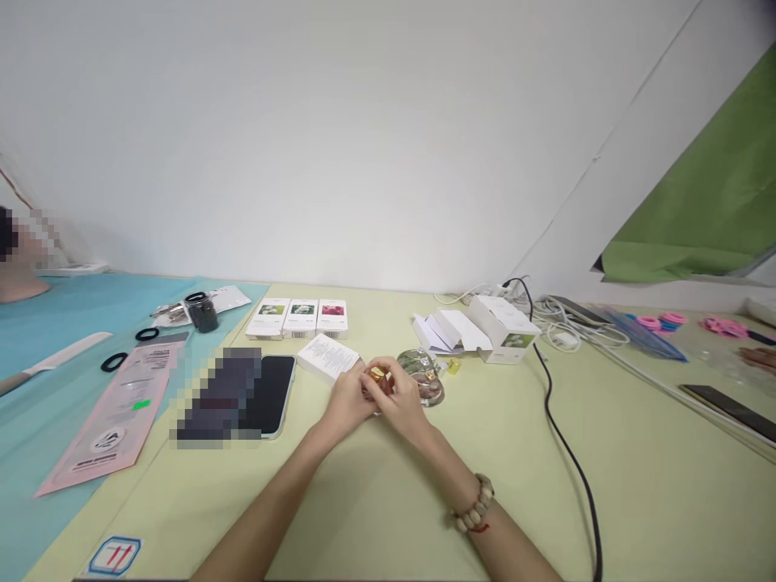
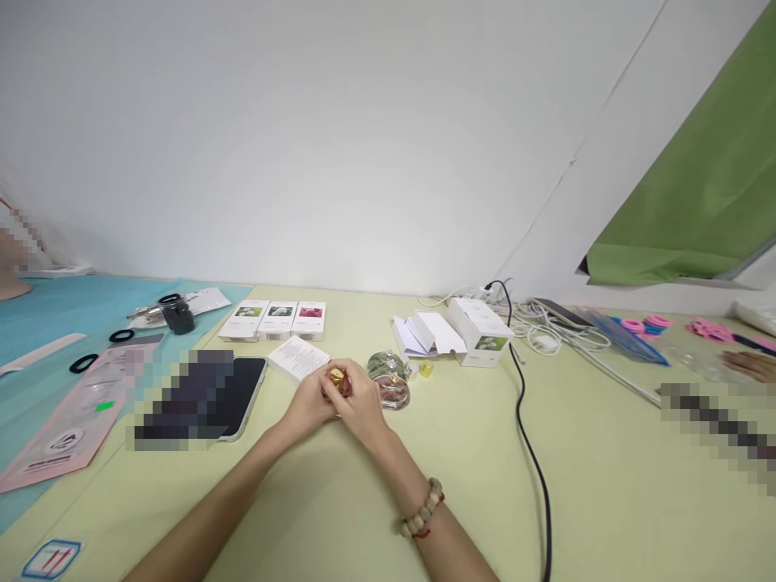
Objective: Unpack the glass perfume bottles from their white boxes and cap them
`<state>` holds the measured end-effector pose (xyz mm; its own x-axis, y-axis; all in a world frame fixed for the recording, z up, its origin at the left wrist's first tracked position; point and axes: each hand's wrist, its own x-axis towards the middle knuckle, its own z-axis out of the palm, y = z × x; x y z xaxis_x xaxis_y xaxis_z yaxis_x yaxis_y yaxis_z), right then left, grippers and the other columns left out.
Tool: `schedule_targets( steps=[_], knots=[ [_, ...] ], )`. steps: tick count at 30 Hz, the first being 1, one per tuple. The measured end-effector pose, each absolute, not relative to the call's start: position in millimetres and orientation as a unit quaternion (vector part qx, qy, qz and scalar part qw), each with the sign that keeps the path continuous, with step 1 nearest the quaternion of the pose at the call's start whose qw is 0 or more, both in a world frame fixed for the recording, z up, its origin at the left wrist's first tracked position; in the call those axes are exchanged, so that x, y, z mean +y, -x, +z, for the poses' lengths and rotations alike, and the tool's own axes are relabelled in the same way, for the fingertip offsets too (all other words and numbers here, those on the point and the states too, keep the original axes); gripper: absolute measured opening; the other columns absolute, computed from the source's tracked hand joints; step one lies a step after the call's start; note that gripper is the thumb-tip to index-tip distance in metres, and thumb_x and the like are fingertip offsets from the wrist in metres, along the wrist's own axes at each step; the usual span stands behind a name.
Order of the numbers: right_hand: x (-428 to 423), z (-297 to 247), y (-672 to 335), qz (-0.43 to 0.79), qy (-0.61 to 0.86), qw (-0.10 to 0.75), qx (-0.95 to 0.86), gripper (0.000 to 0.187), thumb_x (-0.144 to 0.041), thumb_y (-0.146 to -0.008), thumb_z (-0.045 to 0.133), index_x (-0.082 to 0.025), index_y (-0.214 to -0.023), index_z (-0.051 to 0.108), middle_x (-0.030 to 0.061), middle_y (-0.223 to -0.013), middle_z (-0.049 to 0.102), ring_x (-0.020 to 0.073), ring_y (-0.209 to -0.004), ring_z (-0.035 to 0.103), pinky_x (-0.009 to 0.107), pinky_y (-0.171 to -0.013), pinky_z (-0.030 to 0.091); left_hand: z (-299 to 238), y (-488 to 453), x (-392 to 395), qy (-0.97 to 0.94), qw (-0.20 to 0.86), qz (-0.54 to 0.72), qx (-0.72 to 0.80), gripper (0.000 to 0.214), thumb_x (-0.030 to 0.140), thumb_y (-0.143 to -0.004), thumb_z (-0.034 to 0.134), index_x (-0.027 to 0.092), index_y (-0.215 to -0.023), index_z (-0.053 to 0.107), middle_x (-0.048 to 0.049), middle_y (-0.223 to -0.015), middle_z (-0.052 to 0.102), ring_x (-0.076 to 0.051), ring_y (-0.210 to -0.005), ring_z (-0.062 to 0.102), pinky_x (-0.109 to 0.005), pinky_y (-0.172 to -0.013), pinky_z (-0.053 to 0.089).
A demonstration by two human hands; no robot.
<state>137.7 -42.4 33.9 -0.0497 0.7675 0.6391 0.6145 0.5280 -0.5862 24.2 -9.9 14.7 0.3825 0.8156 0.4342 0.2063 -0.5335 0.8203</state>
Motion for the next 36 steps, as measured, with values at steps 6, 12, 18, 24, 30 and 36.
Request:
schedule_targets(
  steps=[6, 12, 18, 24, 30, 36],
  knots=[
    [-39.5, 35.4, -137.0, 0.078, 0.47, 0.501, -0.722, 0.019, -0.028, -0.081, 0.049, -0.02, -0.097, 0.055, 0.0031, -0.088, 0.058, 0.0115, -0.06, 0.046, 0.026, -0.06, 0.04, 12.4, -25.1, -4.6, -0.778, 0.341, 0.421, 0.319, 0.015, 0.018, -0.067, 0.055, 0.014, -0.082, 0.055, -0.0042, -0.082, 0.06, -0.014, -0.071, 0.055, -0.023, -0.062, 0.042],
    [-42.0, 37.8, -137.6, 0.051, 0.45, 0.5, -0.739, 0.016, -0.025, -0.084, 0.044, -0.021, -0.096, 0.054, 0.0035, -0.09, 0.058, 0.0142, -0.074, 0.051, 0.027, -0.068, 0.041, 13.4, -23.6, -4.8, -0.799, 0.294, 0.405, 0.332, 0.013, 0.017, -0.068, 0.053, 0.014, -0.079, 0.058, -0.0035, -0.079, 0.06, -0.013, -0.067, 0.054, -0.022, -0.058, 0.039],
    [-41.9, 35.5, -137.5, 0.065, 0.443, 0.505, -0.738, 0.01, -0.022, -0.083, 0.043, -0.019, -0.088, 0.051, 0.0045, -0.087, 0.057, 0.0143, -0.074, 0.051, 0.028, -0.067, 0.042, 12.7, -23.7, -4.5, -0.794, 0.294, 0.407, 0.342, 0.026, 0.018, -0.066, 0.056, 0.016, -0.092, 0.058, -0.0032, -0.082, 0.06, -0.014, -0.067, 0.054, -0.021, -0.057, 0.04],
    [-45.6, 58.9, -151.9, 0.038, 0.4, 0.669, -0.625, 0.008, -0.022, -0.084, 0.044, -0.019, -0.091, 0.046, 0.0053, -0.091, 0.054, 0.0138, -0.084, 0.053, 0.025, -0.063, 0.044, 13.5, -21.7, -7.9, -0.795, 0.304, 0.407, 0.332, 0.025, 0.036, -0.067, 0.064, 0.017, -0.083, 0.061, -0.0028, -0.079, 0.06, -0.015, -0.072, 0.055, -0.022, -0.062, 0.042],
    [-36.6, 70.7, -182.3, -0.022, 0.488, 0.712, -0.504, 0.019, -0.033, -0.083, 0.048, -0.017, -0.093, 0.049, 0.0061, -0.091, 0.054, 0.0126, -0.077, 0.052, 0.022, -0.057, 0.041, 11.5, -21.2, -8.4, -0.797, 0.304, 0.405, 0.329, 0.031, 0.042, -0.07, 0.061, 0.018, -0.088, 0.06, -0.0043, -0.084, 0.061, -0.017, -0.08, 0.056, -0.026, -0.071, 0.044],
    [-24.2, 62.5, -213.7, -0.139, 0.522, 0.75, -0.382, 0.025, -0.036, -0.084, 0.042, -0.014, -0.097, 0.048, 0.0088, -0.094, 0.053, 0.0136, -0.079, 0.051, 0.023, -0.062, 0.039, 8.2, -20.3, -9.1, -0.806, 0.249, 0.419, 0.337, 0.037, 0.042, -0.072, 0.059, 0.019, -0.101, 0.055, -0.0048, -0.097, 0.06, -0.018, -0.089, 0.056, -0.031, -0.08, 0.042]
  ],
)
